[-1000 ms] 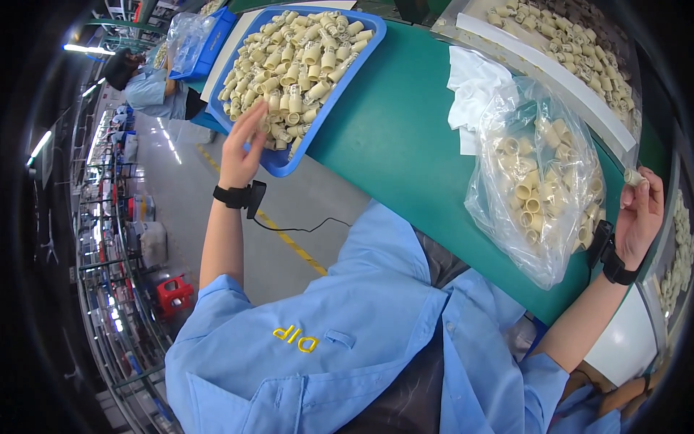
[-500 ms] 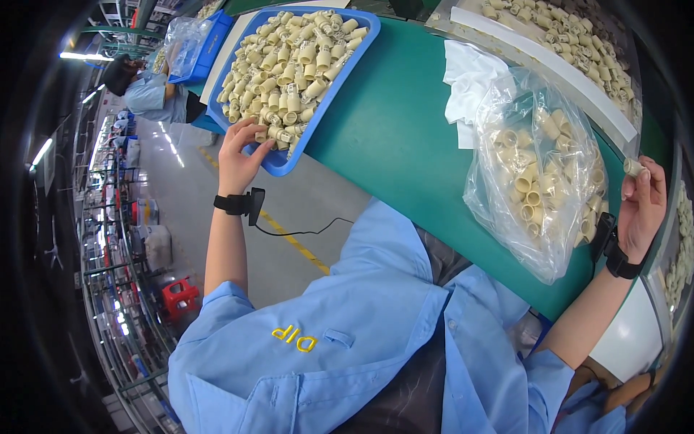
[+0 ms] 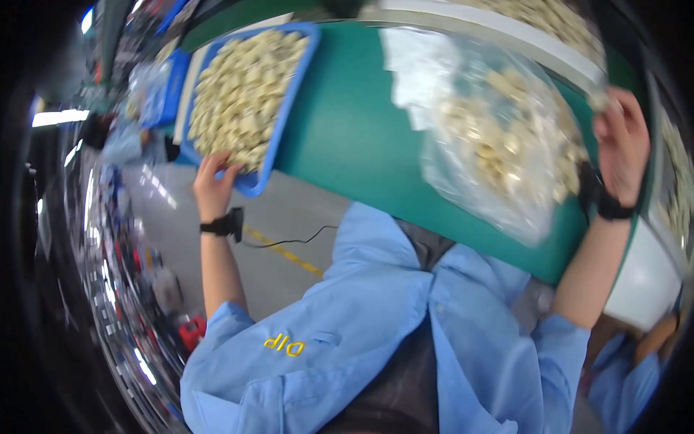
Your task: The person picks up a plastic sleeve and a connector from a bag, fits the sleeve over the connector by hand, and turns the assembly over. They then place the completed assembly into a blue tray and repeat the process.
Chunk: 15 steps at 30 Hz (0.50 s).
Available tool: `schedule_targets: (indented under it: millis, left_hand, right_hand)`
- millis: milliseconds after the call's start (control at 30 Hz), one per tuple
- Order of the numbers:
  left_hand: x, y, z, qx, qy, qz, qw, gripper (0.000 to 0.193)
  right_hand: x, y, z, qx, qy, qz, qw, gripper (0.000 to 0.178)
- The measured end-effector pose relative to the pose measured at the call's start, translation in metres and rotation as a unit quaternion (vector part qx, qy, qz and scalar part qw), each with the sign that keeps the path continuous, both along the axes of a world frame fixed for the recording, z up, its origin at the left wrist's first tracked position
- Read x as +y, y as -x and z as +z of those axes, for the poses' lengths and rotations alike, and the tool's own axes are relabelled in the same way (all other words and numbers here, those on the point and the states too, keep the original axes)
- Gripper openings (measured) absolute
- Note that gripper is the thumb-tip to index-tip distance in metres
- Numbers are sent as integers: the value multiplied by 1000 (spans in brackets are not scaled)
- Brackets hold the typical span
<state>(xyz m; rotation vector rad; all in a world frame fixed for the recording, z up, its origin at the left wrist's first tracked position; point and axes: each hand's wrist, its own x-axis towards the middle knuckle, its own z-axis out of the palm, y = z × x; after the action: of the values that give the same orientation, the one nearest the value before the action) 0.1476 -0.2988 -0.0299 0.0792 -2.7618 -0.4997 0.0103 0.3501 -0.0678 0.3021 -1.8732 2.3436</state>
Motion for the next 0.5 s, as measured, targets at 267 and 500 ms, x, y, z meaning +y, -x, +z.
schedule_targets:
  millis: [267, 500]
  left_hand:
    - [95, 28, 56, 121, 44, -123, 984, 19]
    - [249, 80, 43, 38, 26, -386, 921, 43]
  right_hand:
    - [-21, 0, 5, 39, 19, 22, 999, 22]
    - [-49, -12, 24, 78, -8, -16, 997, 19]
